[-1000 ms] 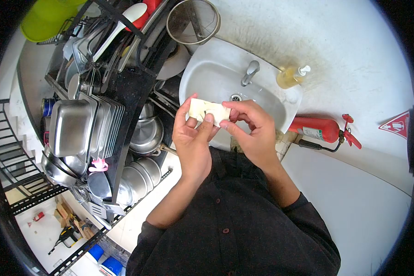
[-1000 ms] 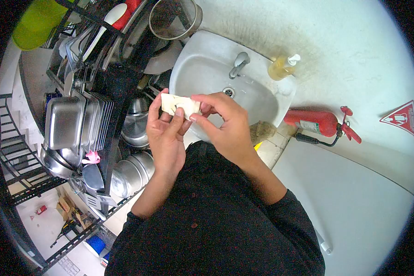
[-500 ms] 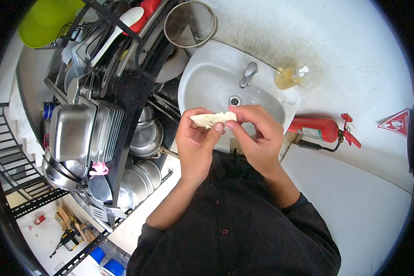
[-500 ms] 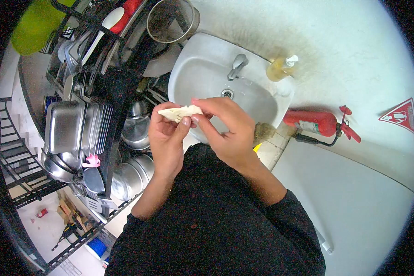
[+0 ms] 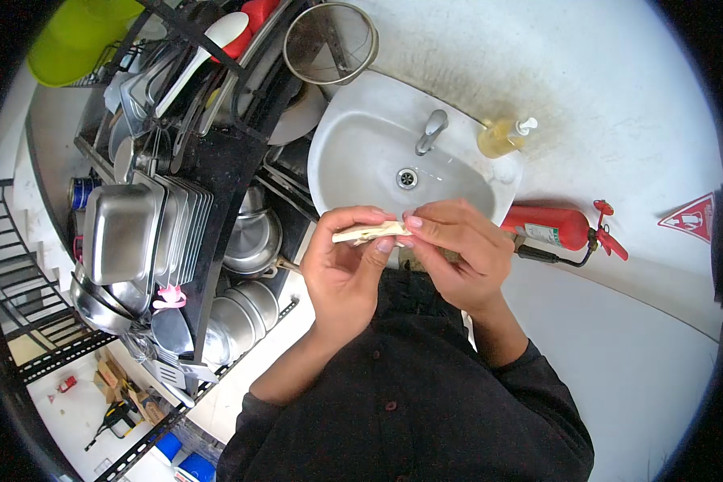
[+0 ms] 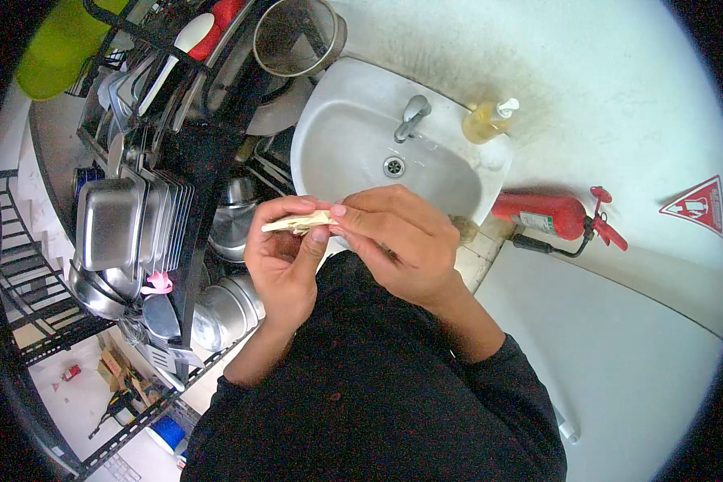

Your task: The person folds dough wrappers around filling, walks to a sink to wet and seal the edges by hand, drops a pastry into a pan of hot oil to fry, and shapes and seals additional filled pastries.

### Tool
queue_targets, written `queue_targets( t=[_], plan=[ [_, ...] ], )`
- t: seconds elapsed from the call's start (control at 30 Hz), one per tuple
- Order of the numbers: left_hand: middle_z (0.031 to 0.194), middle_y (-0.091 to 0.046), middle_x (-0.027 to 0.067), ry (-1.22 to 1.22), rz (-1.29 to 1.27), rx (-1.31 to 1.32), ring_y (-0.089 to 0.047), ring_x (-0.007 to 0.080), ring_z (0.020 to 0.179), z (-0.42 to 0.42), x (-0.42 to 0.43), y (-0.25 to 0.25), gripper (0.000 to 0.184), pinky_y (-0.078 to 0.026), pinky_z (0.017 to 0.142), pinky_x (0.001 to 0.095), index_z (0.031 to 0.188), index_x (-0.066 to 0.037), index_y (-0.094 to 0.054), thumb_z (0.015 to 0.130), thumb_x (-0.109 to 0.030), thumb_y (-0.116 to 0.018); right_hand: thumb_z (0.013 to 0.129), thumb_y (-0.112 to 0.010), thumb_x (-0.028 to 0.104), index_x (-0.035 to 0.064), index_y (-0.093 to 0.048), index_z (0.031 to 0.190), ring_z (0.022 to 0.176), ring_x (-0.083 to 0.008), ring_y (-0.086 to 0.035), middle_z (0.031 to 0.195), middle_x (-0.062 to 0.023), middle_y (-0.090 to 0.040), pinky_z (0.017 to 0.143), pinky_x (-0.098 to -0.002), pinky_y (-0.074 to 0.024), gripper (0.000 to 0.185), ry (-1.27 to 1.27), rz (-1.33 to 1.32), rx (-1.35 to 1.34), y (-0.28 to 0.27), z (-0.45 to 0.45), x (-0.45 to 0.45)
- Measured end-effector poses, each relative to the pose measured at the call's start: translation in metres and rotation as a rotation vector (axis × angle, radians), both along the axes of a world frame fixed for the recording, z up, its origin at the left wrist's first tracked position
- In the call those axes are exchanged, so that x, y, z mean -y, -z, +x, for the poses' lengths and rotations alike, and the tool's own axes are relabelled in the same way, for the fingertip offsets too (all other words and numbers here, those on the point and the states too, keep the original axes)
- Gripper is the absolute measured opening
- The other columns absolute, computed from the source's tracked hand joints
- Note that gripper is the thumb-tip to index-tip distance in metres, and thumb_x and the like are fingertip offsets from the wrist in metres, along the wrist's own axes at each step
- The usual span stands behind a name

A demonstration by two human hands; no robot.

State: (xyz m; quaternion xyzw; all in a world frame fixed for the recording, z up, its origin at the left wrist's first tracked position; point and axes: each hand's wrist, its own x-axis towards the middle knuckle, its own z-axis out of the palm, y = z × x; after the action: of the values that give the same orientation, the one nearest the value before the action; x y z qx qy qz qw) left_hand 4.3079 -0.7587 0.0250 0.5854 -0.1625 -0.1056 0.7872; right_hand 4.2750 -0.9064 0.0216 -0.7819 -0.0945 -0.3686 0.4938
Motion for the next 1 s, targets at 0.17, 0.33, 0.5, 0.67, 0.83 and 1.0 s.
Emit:
queue_targets(
  t=[0.17, 0.33, 0.5, 0.67, 0.83, 1.0],
  plan=[
    [0.104, -0.061, 0.0087, 0.008, 0.004, -0.100, -0.058, 0.0126, 0.097, 0.003, 0.000, 0.005, 0.025, -0.046, 0.086, 0.0264, 0.113, 0.003, -0.051, 0.091, -0.002, -0.063, 0.073, -0.075, -0.003, 0.0040, -0.071, 0.096, 0.074, -0.0223, -0.066, 0.087, -0.0100, -0.069, 0.066, -0.0290, -0.0516, 0.024, -0.010, 0.075, -0.165, -0.003, 0.001, -0.002],
    [0.101, -0.061, 0.0060, -0.021, 0.028, -0.263, -0.057, 0.0107, 0.094, 0.006, 0.003, 0.015, 0.024, -0.046, 0.084, 0.0251, 0.113, 0.002, -0.052, 0.093, -0.006, -0.063, 0.078, -0.074, -0.002, 0.0001, -0.069, 0.100, 0.079, -0.0149, -0.065, 0.093, -0.0100, -0.069, 0.071, -0.0251, -0.0508, 0.023, -0.015, 0.265, -0.447, 0.005, -0.004, -0.004],
    [0.100, -0.060, 0.0054, 0.000, 0.097, -0.246, -0.057, 0.0102, 0.092, 0.007, 0.005, 0.021, 0.022, -0.047, 0.082, 0.0251, 0.113, 0.001, -0.053, 0.095, -0.009, -0.061, 0.080, -0.073, 0.001, 0.0011, -0.070, 0.100, 0.075, -0.0158, -0.065, 0.088, -0.0101, -0.068, 0.069, -0.0263, -0.0513, 0.020, 0.000, 0.301, -0.500, 0.011, -0.002, -0.003],
    [0.103, -0.061, 0.0076, 0.061, 0.134, -0.306, -0.060, 0.0121, 0.092, 0.009, 0.009, 0.026, 0.023, -0.053, 0.075, 0.0273, 0.115, 0.000, -0.051, 0.098, -0.016, -0.055, 0.081, -0.072, 0.002, 0.0011, -0.070, 0.101, 0.074, -0.0157, -0.065, 0.088, -0.0101, -0.069, 0.069, -0.0257, -0.0515, 0.020, 0.010, 0.258, -0.506, 0.021, -0.001, 0.002],
    [0.107, -0.062, 0.0095, 0.071, 0.087, -0.345, -0.062, 0.0150, 0.092, 0.008, 0.012, 0.023, 0.029, -0.055, 0.072, 0.0288, 0.119, -0.002, -0.047, 0.100, -0.023, -0.052, 0.083, -0.071, 0.004, 0.0016, -0.069, 0.103, 0.071, -0.0104, -0.062, 0.086, -0.0068, -0.068, 0.065, -0.0235, -0.0507, 0.021, 0.003, 0.558, -0.554, 0.018, -0.001, -0.002],
    [0.107, -0.062, 0.0100, 0.066, 0.085, -0.266, -0.061, 0.0144, 0.092, 0.007, 0.015, 0.022, 0.028, -0.055, 0.071, 0.0288, 0.118, -0.002, -0.047, 0.098, -0.018, -0.056, 0.086, -0.070, 0.006, -0.0015, -0.068, 0.101, 0.072, -0.0070, -0.060, 0.085, -0.0051, -0.067, 0.063, -0.0217, -0.0495, 0.017, -0.096, 0.808, -0.629, 0.023, -0.006, 0.002]
  ],
)
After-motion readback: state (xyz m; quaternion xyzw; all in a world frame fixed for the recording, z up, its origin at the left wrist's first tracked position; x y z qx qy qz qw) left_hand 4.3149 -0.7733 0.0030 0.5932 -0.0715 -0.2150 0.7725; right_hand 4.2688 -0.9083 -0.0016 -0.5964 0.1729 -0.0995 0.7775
